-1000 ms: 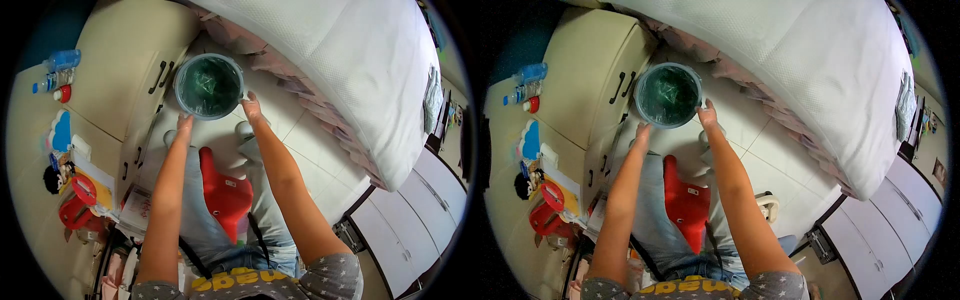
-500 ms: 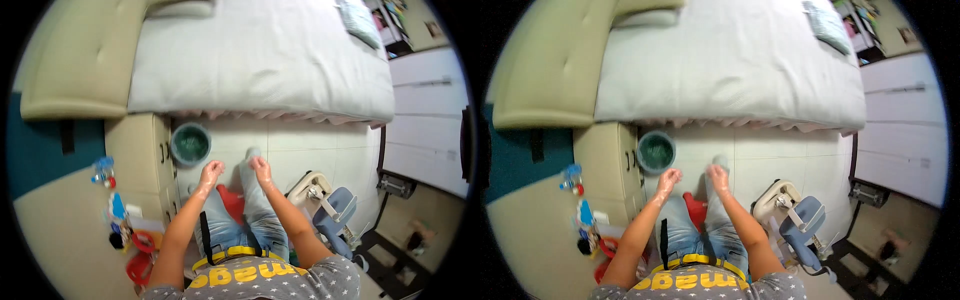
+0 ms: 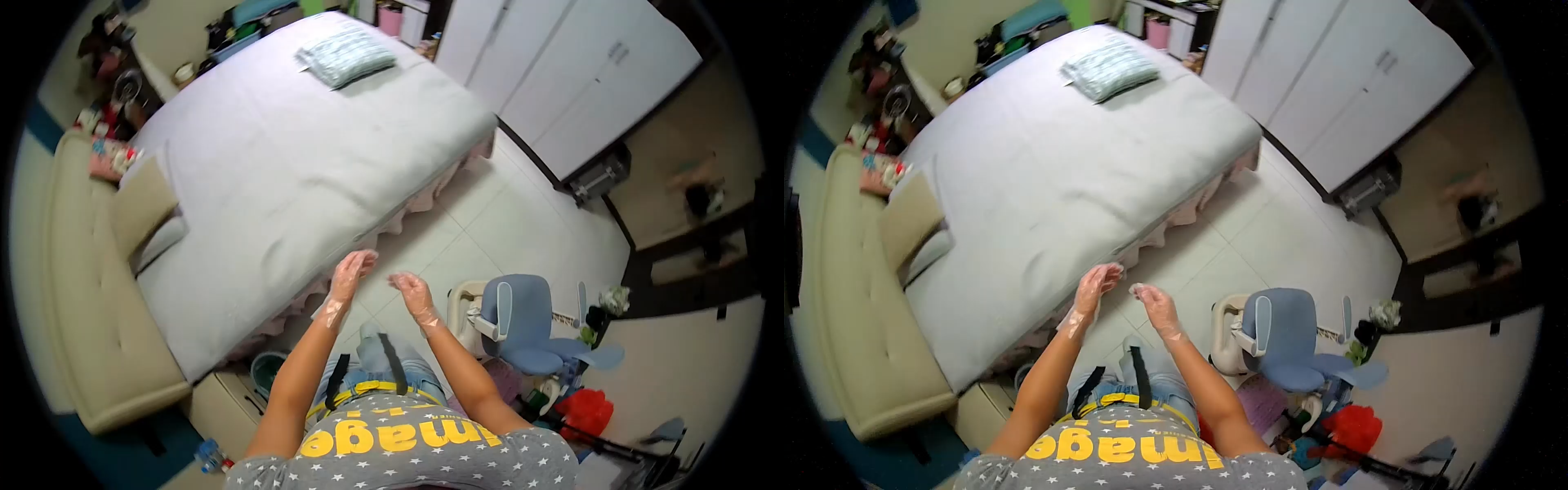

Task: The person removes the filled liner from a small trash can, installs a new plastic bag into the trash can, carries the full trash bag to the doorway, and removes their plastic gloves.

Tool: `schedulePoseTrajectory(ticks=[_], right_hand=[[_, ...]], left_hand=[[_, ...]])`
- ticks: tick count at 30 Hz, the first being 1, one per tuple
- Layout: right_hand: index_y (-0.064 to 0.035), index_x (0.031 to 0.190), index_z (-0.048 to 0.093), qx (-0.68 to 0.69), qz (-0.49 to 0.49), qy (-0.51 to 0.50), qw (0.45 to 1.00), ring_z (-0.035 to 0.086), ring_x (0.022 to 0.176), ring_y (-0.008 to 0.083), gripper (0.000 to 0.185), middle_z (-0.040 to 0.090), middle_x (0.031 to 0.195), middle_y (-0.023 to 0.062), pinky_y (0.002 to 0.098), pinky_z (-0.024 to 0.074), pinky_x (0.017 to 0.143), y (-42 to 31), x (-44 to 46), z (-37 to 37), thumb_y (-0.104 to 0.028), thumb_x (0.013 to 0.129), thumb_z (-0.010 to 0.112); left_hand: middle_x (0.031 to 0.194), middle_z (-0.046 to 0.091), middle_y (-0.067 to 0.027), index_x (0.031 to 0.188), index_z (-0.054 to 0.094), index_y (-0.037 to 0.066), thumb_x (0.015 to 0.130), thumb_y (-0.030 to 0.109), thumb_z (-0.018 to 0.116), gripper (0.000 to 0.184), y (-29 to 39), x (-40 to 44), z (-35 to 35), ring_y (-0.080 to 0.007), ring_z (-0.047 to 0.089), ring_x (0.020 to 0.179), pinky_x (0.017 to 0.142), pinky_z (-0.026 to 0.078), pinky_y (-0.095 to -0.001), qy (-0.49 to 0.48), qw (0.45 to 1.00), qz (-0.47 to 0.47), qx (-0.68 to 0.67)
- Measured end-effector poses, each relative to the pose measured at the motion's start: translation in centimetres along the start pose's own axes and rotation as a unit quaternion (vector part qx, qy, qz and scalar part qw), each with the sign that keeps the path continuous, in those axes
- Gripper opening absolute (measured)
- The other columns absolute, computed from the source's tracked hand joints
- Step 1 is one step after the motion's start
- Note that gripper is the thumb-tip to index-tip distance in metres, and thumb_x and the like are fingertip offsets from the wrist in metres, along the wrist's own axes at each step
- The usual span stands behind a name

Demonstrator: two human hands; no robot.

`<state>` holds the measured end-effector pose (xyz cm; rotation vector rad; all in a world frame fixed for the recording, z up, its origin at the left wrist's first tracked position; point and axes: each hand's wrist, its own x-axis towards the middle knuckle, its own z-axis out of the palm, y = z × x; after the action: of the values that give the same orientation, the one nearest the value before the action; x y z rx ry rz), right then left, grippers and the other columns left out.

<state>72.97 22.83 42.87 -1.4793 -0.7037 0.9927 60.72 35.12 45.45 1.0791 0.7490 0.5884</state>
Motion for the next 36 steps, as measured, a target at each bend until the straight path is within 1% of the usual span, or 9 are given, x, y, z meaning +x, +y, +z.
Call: schedulePoseTrajectory(ticks=[5,10,14,16,20,23,27,32,36], right_hand=[[-0.0014,0.100,0.052,-0.132,-0.101,0.105,0.980,0.056,0.074,0.0152,0.030,0.058,0.083,0.0091,0.0266,0.0454,0.068,-7.2,0.0,-1.9,-0.023,0.080,0.057],[-0.0026,0.096,0.050,-0.293,-0.151,0.190,0.925,0.055,0.080,0.0296,0.045,0.056,0.090,0.0146,0.0366,0.0446,0.069,-9.8,3.5,-5.8,-0.042,0.076,0.057],[-0.0017,0.089,0.053,-0.300,-0.106,0.209,0.925,0.055,0.076,0.0312,0.035,0.057,0.084,0.0152,0.0374,0.0439,0.065,-10.6,10.3,-10.2,-0.036,0.080,0.054],[-0.0010,0.081,0.054,-0.200,-0.068,0.274,0.938,0.053,0.070,0.0328,0.026,0.056,0.076,0.0159,0.0391,0.0427,0.063,-9.6,14.7,-12.5,-0.026,0.083,0.050],[-0.0015,0.077,0.054,-0.150,-0.127,0.293,0.936,0.052,0.067,0.0324,0.018,0.054,0.070,0.0152,0.0390,0.0413,0.060,-10.1,21.9,-17.1,-0.017,0.084,0.049],[0.0008,0.080,0.054,-0.206,-0.144,0.270,0.929,0.053,0.066,0.0279,0.020,0.054,0.072,0.0138,0.0336,0.0425,0.061,-12.3,26.2,-21.0,-0.018,0.085,0.047],[-0.0015,0.078,0.053,-0.263,-0.116,0.272,0.919,0.051,0.068,0.0337,0.015,0.054,0.075,0.0160,0.0394,0.0409,0.061,-15.5,30.2,-26.5,-0.015,0.082,0.049],[-0.0019,0.074,0.051,-0.315,-0.121,0.273,0.901,0.050,0.068,0.0350,0.018,0.052,0.071,0.0161,0.0414,0.0392,0.059,-15.2,34.6,-34.8,-0.018,0.081,0.051],[-0.0015,0.078,0.052,-0.332,-0.131,0.284,0.890,0.051,0.066,0.0316,0.023,0.054,0.072,0.0150,0.0393,0.0398,0.058,-14.3,38.8,-44.0,-0.023,0.084,0.048]], left_hand=[[0.105,0.055,-0.0072,0.103,0.051,0.006,0.087,0.031,0.040,0.032,0.4,10.1,9.7,-0.0188,0.051,0.096,0.086,0.038,-0.0336,-0.085,0.965,-0.054,-0.242],[0.112,0.050,-0.0107,0.107,0.047,0.003,0.086,0.029,0.038,0.035,4.3,17.0,18.3,-0.0245,0.047,0.101,0.089,0.037,-0.0395,-0.137,0.843,-0.185,-0.486],[0.112,0.049,-0.0112,0.106,0.047,0.002,0.085,0.030,0.038,0.036,4.5,23.6,23.6,-0.0253,0.046,0.101,0.089,0.037,-0.0398,-0.167,0.814,-0.229,-0.507],[0.112,0.049,-0.0112,0.106,0.048,0.003,0.084,0.032,0.037,0.038,4.4,27.6,25.7,-0.0250,0.046,0.101,0.088,0.038,-0.0400,-0.154,0.795,-0.250,-0.530],[0.113,0.049,-0.0095,0.107,0.048,0.006,0.085,0.035,0.039,0.037,5.6,36.1,30.3,-0.0244,0.046,0.102,0.088,0.038,-0.0406,-0.202,0.778,-0.237,-0.546],[0.114,0.049,-0.0073,0.108,0.049,0.009,0.086,0.036,0.040,0.035,7.2,41.5,34.0,-0.0240,0.047,0.101,0.087,0.039,-0.0404,-0.241,0.806,-0.232,-0.488],[0.112,0.051,-0.0061,0.108,0.049,0.010,0.084,0.042,0.047,0.040,7.2,46.7,39.6,-0.0218,0.051,0.096,0.082,0.044,-0.0370,-0.319,0.792,-0.262,-0.451],[0.105,0.054,-0.0065,0.106,0.048,0.004,0.085,0.049,0.038,0.050,4.1,53.9,46.8,-0.0211,0.054,0.085,0.069,0.049,-0.0296,-0.288,0.797,-0.321,-0.423],[0.102,0.056,-0.0072,0.113,0.046,0.005,0.085,0.053,0.034,0.058,4.8,57.6,53.8,-0.0175,0.054,0.080,0.070,0.047,-0.0278,-0.296,0.821,-0.373,-0.313]])
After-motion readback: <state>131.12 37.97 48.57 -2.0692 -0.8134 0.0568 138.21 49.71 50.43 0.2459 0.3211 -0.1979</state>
